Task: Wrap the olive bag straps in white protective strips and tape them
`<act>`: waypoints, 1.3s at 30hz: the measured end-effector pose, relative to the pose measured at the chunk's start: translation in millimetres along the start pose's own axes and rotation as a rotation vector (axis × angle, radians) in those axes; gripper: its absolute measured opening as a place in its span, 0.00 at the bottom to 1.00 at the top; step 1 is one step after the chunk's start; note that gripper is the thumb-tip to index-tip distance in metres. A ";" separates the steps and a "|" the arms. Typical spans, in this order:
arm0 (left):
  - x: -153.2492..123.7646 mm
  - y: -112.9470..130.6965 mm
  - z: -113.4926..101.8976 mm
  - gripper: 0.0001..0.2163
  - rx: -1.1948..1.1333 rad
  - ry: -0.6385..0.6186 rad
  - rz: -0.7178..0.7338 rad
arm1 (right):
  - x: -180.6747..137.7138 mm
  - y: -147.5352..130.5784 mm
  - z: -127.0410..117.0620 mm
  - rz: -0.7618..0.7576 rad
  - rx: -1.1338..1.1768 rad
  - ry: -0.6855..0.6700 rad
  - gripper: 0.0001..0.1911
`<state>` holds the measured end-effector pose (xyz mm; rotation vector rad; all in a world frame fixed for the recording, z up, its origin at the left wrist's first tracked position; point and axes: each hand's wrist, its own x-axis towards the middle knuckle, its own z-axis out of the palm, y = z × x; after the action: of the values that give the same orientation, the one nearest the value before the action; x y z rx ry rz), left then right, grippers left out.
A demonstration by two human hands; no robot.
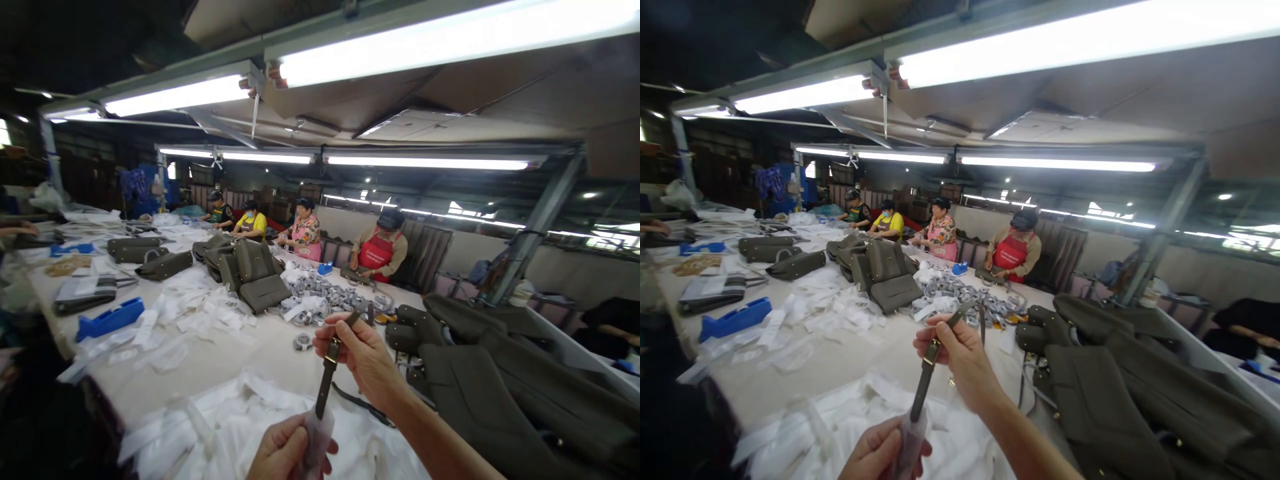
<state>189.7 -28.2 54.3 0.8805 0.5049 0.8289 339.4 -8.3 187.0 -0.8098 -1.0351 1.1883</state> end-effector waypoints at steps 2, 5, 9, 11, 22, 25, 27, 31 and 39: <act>0.9 1.8 2.6 0.28 0.015 0.003 -0.006 | -0.3 3.1 -1.9 -0.011 -0.037 0.006 0.24; 1.6 2.1 6.0 0.27 -0.007 0.019 0.006 | -0.8 6.1 -4.2 -0.033 -0.102 -0.005 0.24; 3.0 3.1 8.7 0.26 -0.043 0.108 0.046 | -5.0 13.6 -6.0 -0.028 -0.192 -0.094 0.23; 3.0 5.6 9.4 0.26 -0.030 0.127 0.064 | -7.4 18.4 -6.3 -0.018 -0.214 -0.118 0.23; -0.5 7.9 10.8 0.26 -0.068 0.081 0.060 | -7.1 38.7 -10.7 0.101 -0.276 -0.104 0.26; -1.6 7.0 12.1 0.26 -0.097 0.102 0.042 | -9.7 45.5 -11.6 0.068 -0.332 -0.126 0.26; -1.9 7.8 13.1 0.26 -0.107 0.121 0.038 | -12.5 47.9 -11.7 0.029 -0.400 -0.148 0.25; -2.7 6.9 12.8 0.25 -0.097 0.104 0.055 | -19.0 47.6 -15.1 -0.082 -0.687 -0.300 0.17; -6.3 -0.5 12.3 0.21 0.002 0.069 0.099 | -38.9 50.8 -24.9 0.077 -0.446 -0.426 0.13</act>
<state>194.7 -39.3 61.1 0.8870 0.5258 0.9520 343.7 -35.1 124.0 -0.9673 -1.6720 1.2428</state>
